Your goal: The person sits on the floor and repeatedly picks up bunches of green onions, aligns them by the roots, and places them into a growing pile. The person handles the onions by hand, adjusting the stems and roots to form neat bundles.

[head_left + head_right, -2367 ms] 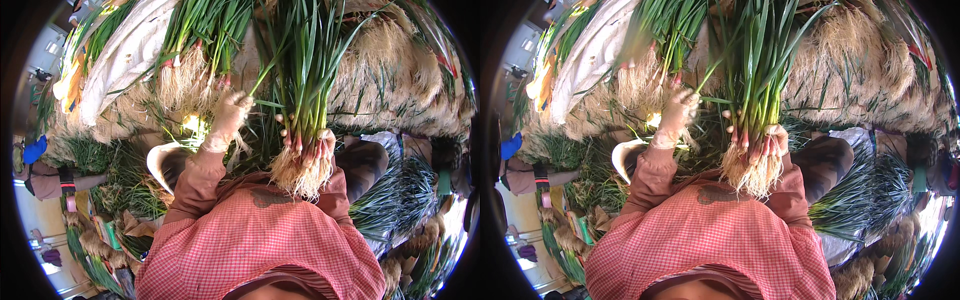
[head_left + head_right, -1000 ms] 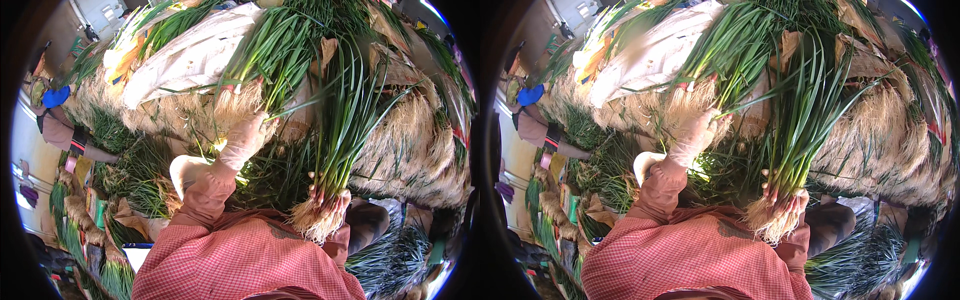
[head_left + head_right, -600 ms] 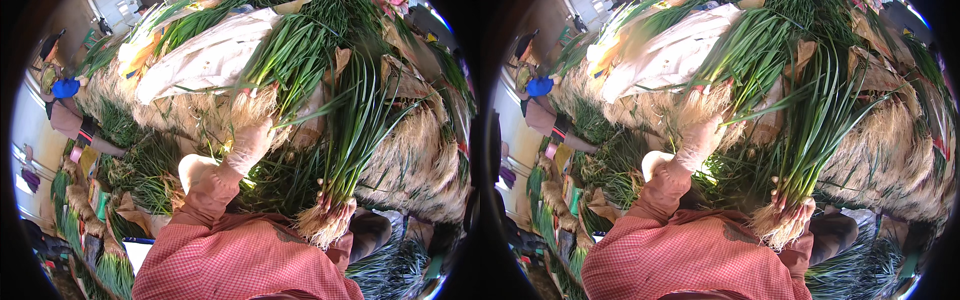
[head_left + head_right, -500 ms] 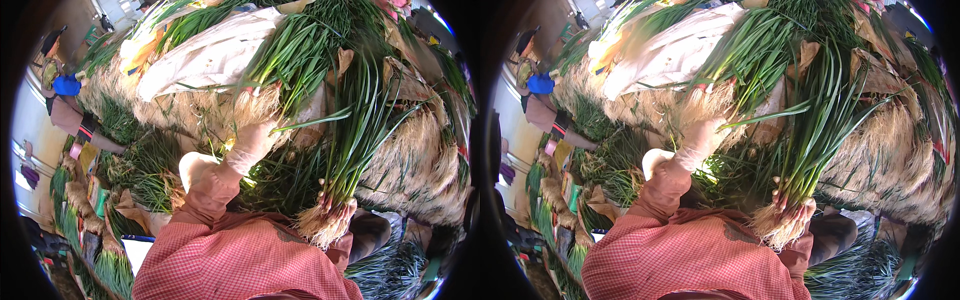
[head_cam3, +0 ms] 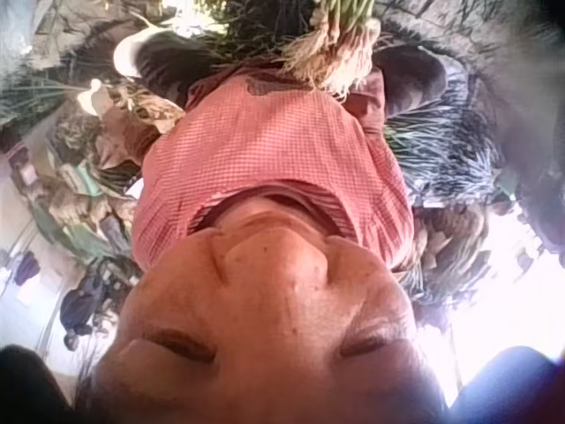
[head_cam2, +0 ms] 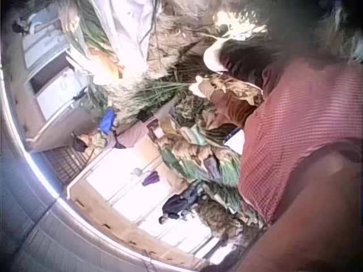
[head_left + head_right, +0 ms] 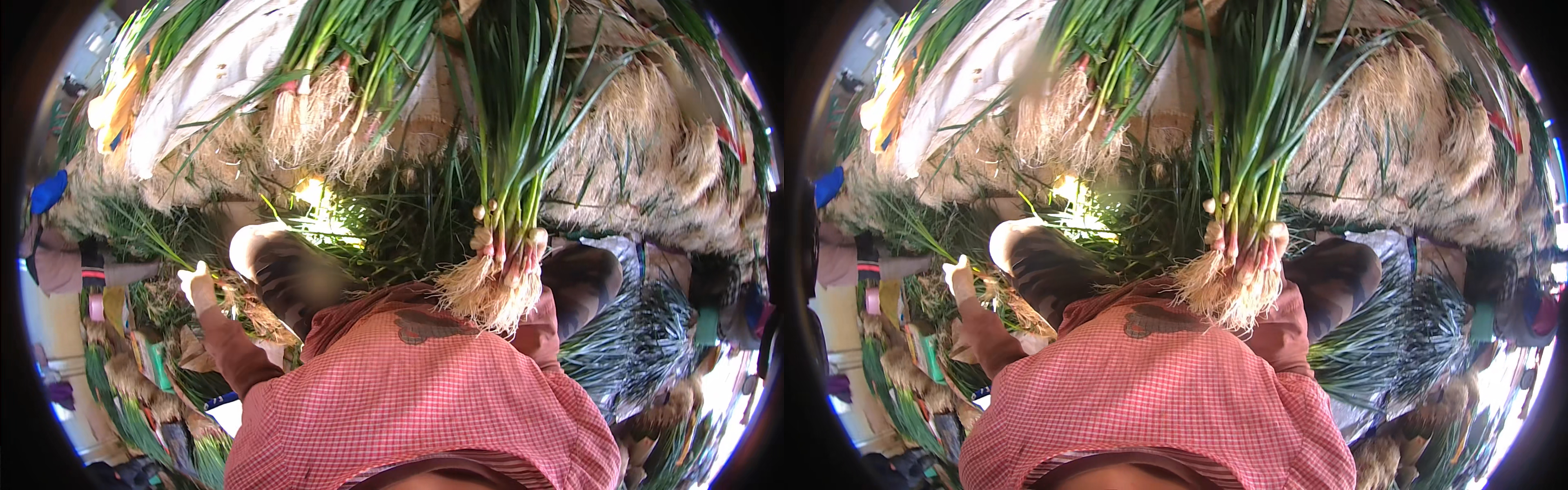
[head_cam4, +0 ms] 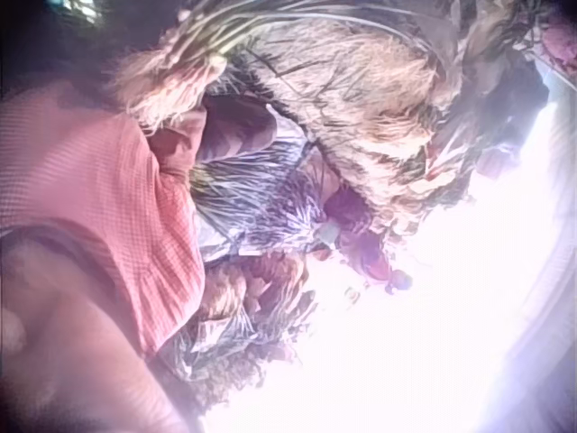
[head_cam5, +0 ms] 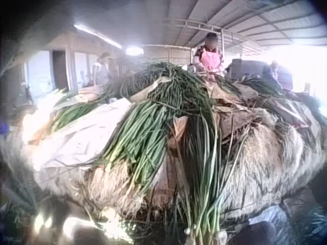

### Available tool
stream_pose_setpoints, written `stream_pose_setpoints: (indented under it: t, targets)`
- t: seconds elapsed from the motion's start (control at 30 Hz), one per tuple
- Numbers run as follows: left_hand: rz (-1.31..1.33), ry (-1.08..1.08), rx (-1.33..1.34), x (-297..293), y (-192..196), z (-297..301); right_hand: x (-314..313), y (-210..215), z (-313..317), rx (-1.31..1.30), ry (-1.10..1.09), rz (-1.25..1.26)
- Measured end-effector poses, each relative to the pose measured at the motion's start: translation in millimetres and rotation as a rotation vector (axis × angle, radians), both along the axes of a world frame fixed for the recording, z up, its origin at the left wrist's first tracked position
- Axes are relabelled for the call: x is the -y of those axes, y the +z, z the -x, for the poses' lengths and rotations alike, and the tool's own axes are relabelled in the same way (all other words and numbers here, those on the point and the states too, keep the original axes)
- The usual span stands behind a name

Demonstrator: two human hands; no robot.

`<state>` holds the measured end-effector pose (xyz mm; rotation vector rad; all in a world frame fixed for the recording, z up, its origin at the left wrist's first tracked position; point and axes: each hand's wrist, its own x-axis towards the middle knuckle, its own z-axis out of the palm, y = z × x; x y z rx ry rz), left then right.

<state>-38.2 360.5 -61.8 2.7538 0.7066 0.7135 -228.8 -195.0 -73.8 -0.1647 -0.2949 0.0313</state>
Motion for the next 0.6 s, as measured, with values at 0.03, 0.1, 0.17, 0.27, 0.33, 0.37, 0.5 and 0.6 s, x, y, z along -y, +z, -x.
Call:
stream_pose_setpoints:
  t: [0.03, 0.1, 0.17, 0.27, 0.33, 0.37, 0.5, 0.6]
  targets:
    - [-0.359, 0.089, -0.015, 25.1, -5.4, 4.2, -2.1, 1.9, 0.4, 0.005, -0.013, 0.000]
    - [0.510, -0.622, 0.087, 91.5, 10.0, 14.8, -5.9, 4.9, 1.6, -0.019, -0.020, -0.033]
    - [0.606, -0.958, -0.148, 192.7, 19.8, 35.3, -8.8, 7.3, 3.4, -0.043, -0.035, -0.052]
    - [1.123, -1.359, -0.658, 352.2, 40.6, 72.2, -7.2, 11.2, 4.0, -0.054, -0.020, -0.012]
    - [1.073, -1.502, -0.708, 406.6, 57.0, 74.0, -6.1, 11.5, 5.6, -0.033, -0.027, 0.014]
    - [1.380, -1.428, -0.688, 428.3, 58.7, 79.5, -5.7, 10.9, 7.1, -0.012, -0.020, -0.021]
    - [0.971, -1.282, -0.563, 431.8, 51.3, 76.9, 1.3, 5.2, 10.3, -0.064, -0.006, 0.072]
    - [0.535, -1.342, -0.516, 437.1, 48.2, 72.7, 4.9, -0.4, 7.6, -0.062, 0.010, 0.151]
